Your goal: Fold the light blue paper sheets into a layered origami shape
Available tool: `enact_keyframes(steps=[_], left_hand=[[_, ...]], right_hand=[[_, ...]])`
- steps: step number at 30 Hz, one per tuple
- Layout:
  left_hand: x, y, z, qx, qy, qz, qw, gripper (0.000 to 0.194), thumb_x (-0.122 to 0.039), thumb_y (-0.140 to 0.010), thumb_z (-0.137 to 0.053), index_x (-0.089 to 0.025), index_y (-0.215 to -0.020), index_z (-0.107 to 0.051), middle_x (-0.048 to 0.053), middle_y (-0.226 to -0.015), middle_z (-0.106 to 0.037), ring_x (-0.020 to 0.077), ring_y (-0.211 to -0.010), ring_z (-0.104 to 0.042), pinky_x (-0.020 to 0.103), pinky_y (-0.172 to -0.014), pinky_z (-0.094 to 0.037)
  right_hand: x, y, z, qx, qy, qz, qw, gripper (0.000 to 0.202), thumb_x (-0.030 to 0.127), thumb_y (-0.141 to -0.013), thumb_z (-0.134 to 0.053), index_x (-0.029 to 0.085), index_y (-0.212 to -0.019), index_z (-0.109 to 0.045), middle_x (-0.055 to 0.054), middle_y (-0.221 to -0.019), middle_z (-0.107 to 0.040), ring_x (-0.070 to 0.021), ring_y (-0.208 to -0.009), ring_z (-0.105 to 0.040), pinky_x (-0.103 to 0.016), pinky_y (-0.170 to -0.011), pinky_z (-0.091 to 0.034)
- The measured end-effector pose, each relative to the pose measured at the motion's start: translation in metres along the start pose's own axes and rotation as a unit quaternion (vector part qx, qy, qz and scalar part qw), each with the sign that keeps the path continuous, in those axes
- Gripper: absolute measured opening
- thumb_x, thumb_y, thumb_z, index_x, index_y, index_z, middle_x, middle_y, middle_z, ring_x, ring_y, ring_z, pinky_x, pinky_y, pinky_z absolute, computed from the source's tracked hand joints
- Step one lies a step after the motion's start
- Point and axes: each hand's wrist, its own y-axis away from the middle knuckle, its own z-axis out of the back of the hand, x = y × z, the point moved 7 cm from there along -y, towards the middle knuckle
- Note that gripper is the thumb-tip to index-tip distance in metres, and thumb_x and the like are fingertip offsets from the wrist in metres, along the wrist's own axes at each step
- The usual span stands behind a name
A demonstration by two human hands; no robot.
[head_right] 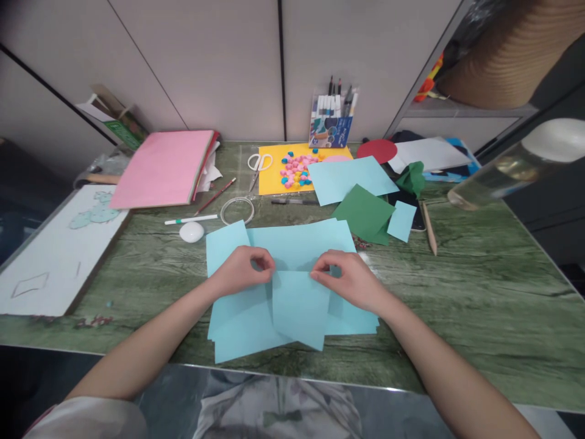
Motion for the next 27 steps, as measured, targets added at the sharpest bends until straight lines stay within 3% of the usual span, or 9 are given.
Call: enact_keyframes(steps=[4,7,9,12,17,22,27], left_hand=[[0.007,-0.006,0.019,-0.056,-0.012,0.009,0.998,0.006,-0.014,-0.065,-0.061,-0.016,-0.066,-0.067,0.000,-0.066,-0.068,0.0143,-0.064,-0.060,0.024,-0.064,-0.045],[0.005,-0.006,0.024,-0.079,0.007,0.004,0.997,0.014,-0.026,-0.077,-0.059,-0.016,-0.075,-0.069,0.002,-0.074,-0.071,0.0161,-0.072,-0.063,0.025,-0.069,-0.046],[0.002,-0.004,0.018,-0.065,0.033,-0.003,0.997,0.025,-0.036,-0.084,-0.055,-0.017,-0.082,-0.071,0.003,-0.079,-0.072,0.0164,-0.076,-0.064,0.025,-0.072,-0.047],[0.000,-0.001,0.002,-0.033,0.065,-0.009,0.997,0.027,-0.042,-0.081,-0.062,-0.017,-0.085,-0.072,0.003,-0.082,-0.073,0.0164,-0.077,-0.064,0.024,-0.069,-0.048],[0.002,0.002,-0.014,-0.014,0.090,-0.008,0.996,0.019,-0.033,-0.078,-0.064,-0.015,-0.076,-0.070,0.001,-0.070,-0.067,0.0129,-0.064,-0.058,0.021,-0.059,-0.043],[-0.004,0.008,-0.020,0.008,0.082,-0.016,0.996,0.014,-0.026,-0.078,-0.061,-0.015,-0.074,-0.070,-0.002,-0.064,-0.063,0.0105,-0.060,-0.053,0.020,-0.058,-0.040],[-0.007,0.011,-0.026,0.017,0.061,-0.022,0.998,0.015,-0.021,-0.078,-0.058,-0.016,-0.074,-0.071,-0.003,-0.063,-0.063,0.0101,-0.060,-0.052,0.020,-0.059,-0.039]], right_hand=[[-0.008,-0.001,0.016,-0.038,-0.005,-0.012,0.999,0.024,0.042,-0.084,-0.059,0.021,-0.075,-0.065,-0.003,-0.077,-0.067,-0.0188,-0.074,-0.059,-0.030,-0.068,-0.042],[-0.009,-0.002,0.017,-0.044,-0.011,-0.013,0.999,0.027,0.044,-0.084,-0.060,0.020,-0.074,-0.065,-0.003,-0.075,-0.067,-0.0190,-0.073,-0.058,-0.030,-0.066,-0.042],[-0.007,-0.002,0.012,-0.039,-0.017,-0.010,0.999,0.027,0.045,-0.083,-0.060,0.020,-0.073,-0.065,-0.002,-0.075,-0.067,-0.0187,-0.072,-0.058,-0.030,-0.066,-0.042],[-0.004,-0.003,0.003,-0.032,-0.024,-0.004,0.999,0.025,0.043,-0.083,-0.060,0.021,-0.073,-0.065,-0.002,-0.075,-0.067,-0.0179,-0.072,-0.058,-0.030,-0.066,-0.042],[0.000,-0.004,-0.007,-0.012,-0.032,0.006,0.999,0.017,0.035,-0.084,-0.059,0.021,-0.075,-0.064,-0.002,-0.076,-0.065,-0.0176,-0.074,-0.057,-0.030,-0.069,-0.043],[0.005,-0.004,-0.022,0.020,-0.043,0.020,0.999,0.007,0.027,-0.082,-0.060,0.022,-0.079,-0.064,-0.001,-0.081,-0.065,-0.0176,-0.079,-0.058,-0.031,-0.074,-0.044],[0.002,-0.005,-0.031,0.031,-0.060,0.017,0.998,0.009,0.022,-0.080,-0.059,0.021,-0.071,-0.061,0.001,-0.073,-0.061,-0.0156,-0.072,-0.057,-0.029,-0.070,-0.042]])
